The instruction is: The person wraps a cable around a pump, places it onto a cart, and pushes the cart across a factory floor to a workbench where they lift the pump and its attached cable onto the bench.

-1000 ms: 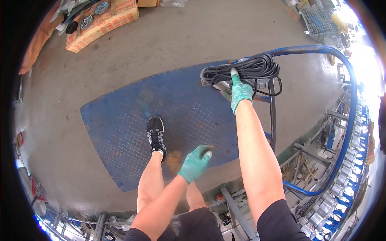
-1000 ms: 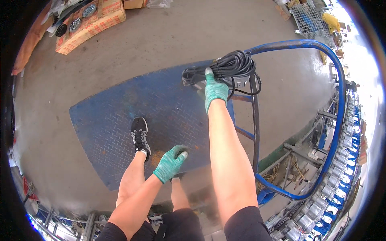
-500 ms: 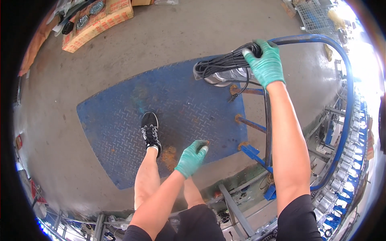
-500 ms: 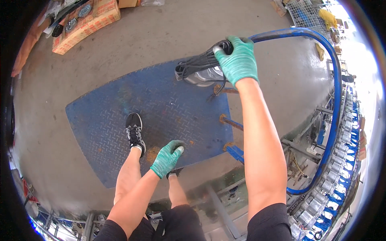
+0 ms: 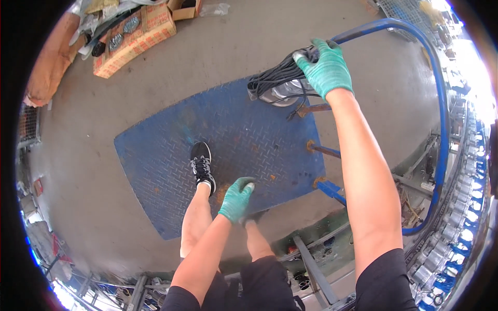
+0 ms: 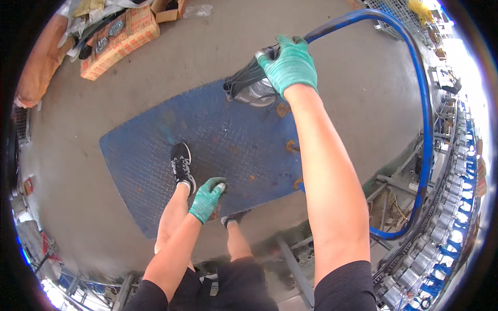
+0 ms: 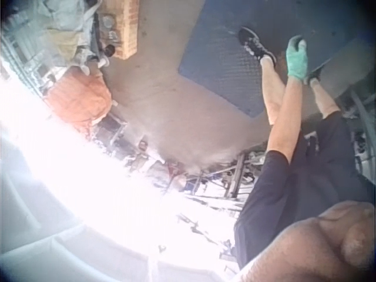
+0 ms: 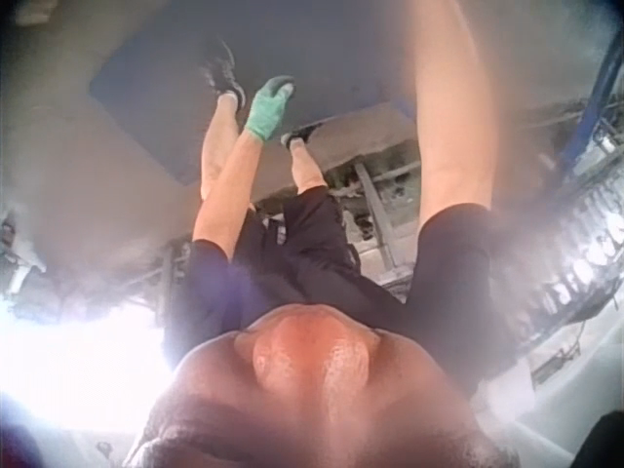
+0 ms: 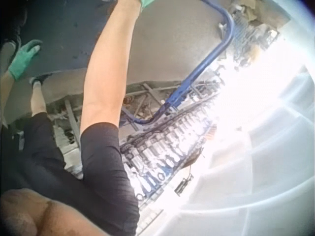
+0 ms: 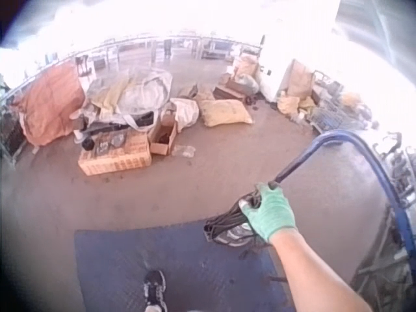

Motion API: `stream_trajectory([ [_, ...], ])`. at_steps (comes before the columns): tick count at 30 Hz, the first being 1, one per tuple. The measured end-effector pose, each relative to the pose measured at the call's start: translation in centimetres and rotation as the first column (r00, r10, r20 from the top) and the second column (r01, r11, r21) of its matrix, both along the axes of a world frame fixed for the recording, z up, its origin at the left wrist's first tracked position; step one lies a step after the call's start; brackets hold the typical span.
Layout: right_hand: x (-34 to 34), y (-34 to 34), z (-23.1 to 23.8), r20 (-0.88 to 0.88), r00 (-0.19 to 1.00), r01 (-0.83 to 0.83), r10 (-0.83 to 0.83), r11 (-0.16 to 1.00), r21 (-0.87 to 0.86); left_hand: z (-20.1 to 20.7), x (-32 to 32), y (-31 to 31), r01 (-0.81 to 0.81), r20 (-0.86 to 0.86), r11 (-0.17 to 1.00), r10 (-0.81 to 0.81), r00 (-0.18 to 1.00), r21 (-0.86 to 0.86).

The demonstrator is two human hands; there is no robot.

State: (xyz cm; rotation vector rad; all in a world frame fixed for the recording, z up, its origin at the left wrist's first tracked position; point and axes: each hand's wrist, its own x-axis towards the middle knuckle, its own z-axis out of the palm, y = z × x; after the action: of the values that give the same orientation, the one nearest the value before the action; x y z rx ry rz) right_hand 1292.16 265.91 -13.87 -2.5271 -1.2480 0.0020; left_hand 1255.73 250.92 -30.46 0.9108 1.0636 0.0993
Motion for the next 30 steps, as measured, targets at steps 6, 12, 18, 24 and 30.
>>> stream_trajectory([
  [6,-9.6,-17.5,3.7,-0.148,0.986,-0.051,0.073,0.988,0.147,11.6,-5.4,4.4,-0.192,0.073,0.977,0.186,0.980,0.094],
  [12,-21.7,-44.5,0.9,-0.740,0.652,-0.258,-0.162,0.871,-0.418,23.8,-23.2,5.1,-0.188,-0.241,0.900,0.298,0.923,0.393],
  [18,-30.1,-67.2,2.6,-0.705,0.442,0.003,-0.555,0.787,-0.617,26.0,-30.3,3.6,-0.055,-0.384,0.931,0.202,0.901,0.361],
  [24,-39.8,-78.4,9.7,-0.633,0.079,0.660,-0.770,0.516,-0.546,16.5,-24.0,3.2,0.309,-0.516,0.949,-0.231,0.825,0.069],
  [30,-54.1,-79.1,14.1,-0.763,0.000,0.988,-0.647,0.116,-0.099,10.0,-12.3,5.6,0.889,-0.271,0.445,-0.874,0.404,-0.110],
])
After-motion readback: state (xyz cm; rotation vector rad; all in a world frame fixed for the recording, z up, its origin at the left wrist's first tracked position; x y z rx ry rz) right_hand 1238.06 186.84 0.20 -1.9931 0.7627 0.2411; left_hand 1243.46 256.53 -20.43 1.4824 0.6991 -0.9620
